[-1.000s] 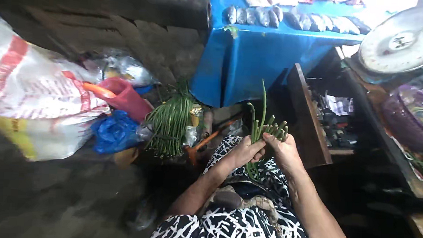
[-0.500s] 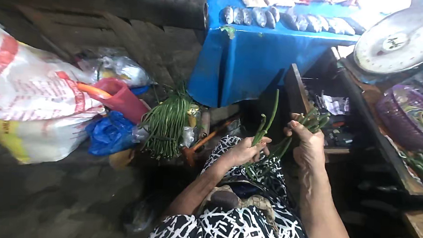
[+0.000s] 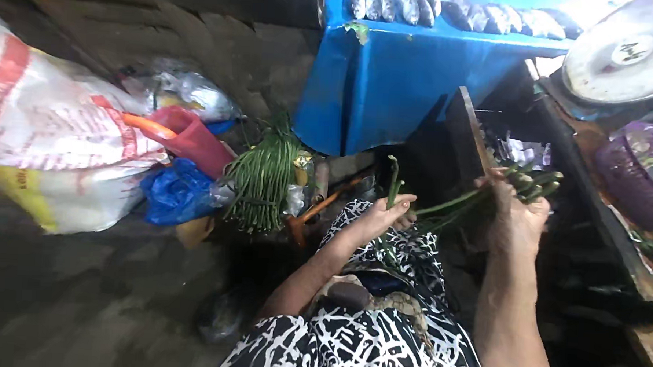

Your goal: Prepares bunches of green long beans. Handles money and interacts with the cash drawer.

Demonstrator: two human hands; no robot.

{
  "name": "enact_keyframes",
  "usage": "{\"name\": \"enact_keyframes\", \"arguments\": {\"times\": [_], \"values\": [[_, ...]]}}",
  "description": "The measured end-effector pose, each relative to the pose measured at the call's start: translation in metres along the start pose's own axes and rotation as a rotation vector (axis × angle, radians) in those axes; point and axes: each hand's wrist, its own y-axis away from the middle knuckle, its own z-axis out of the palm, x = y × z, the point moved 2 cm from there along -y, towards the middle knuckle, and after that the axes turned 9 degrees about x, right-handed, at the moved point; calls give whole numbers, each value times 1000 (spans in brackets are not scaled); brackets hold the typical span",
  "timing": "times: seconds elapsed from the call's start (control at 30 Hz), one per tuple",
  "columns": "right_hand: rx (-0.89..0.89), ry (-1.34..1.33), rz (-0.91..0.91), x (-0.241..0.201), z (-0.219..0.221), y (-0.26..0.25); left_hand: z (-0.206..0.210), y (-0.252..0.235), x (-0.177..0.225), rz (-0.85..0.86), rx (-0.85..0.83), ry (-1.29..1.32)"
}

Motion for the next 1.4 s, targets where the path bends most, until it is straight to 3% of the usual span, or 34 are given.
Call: {"name": "enact_keyframes", "arguments": {"times": [0.1, 0.3, 0.47, 0.8, 1.1, 1.23, 1.33, 1.4], "values": [[76, -3, -35, -4, -2, -5, -4, -7, -7, 12, 140, 10], [-294, 93, 116, 13, 23, 24, 6, -8, -4, -63, 148, 96], [-458, 90, 301, 30, 48, 49, 11, -5, -1, -142, 132, -97], [-401, 158, 258, 36, 49, 49, 19, 3, 5, -256, 9, -138], [-393, 7, 215, 38, 50, 54, 25, 3, 7, -319, -48, -184], [-462, 100, 181, 33, 50, 55, 23, 6, 8, -215, -108, -203], [-479, 177, 128, 30, 44, 48, 5, 9, 19, -19, -116, -254], [-482, 201, 148, 28, 39, 44, -8, 12, 26, 162, -69, -124]]}}
